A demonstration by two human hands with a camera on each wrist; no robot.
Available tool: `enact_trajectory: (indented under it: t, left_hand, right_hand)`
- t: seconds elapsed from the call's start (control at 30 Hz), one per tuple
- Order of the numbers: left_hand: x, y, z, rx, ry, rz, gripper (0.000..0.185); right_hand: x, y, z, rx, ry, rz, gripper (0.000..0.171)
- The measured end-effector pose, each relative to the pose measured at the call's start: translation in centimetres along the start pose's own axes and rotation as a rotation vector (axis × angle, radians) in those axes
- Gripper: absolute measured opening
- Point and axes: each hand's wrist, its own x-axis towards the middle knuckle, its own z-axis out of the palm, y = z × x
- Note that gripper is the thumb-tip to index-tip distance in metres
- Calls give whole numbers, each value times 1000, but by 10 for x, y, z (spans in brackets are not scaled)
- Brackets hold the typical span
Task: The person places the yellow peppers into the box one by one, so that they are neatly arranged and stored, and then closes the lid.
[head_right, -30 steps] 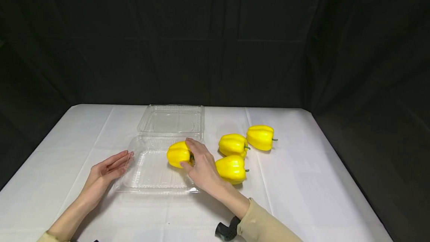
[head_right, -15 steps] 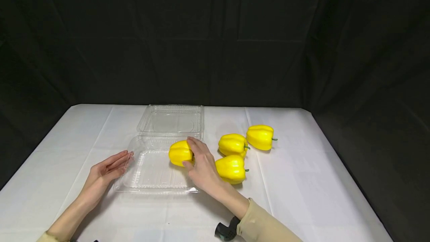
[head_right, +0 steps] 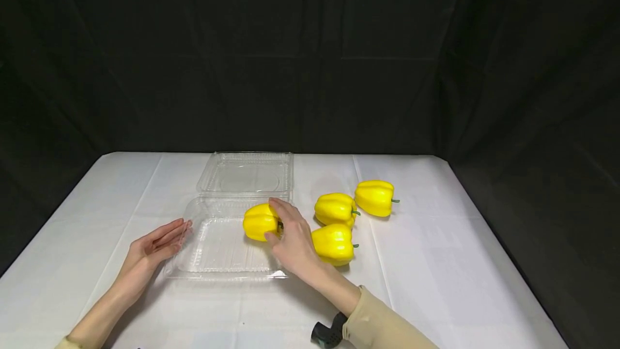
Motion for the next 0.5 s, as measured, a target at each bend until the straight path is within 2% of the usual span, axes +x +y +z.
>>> enact_trajectory:
  t: [0.5]
  left_hand:
    - [0,-2,-1,-19,-5,5,54]
  right_hand:
    - [0,0,-4,33,26,14,67]
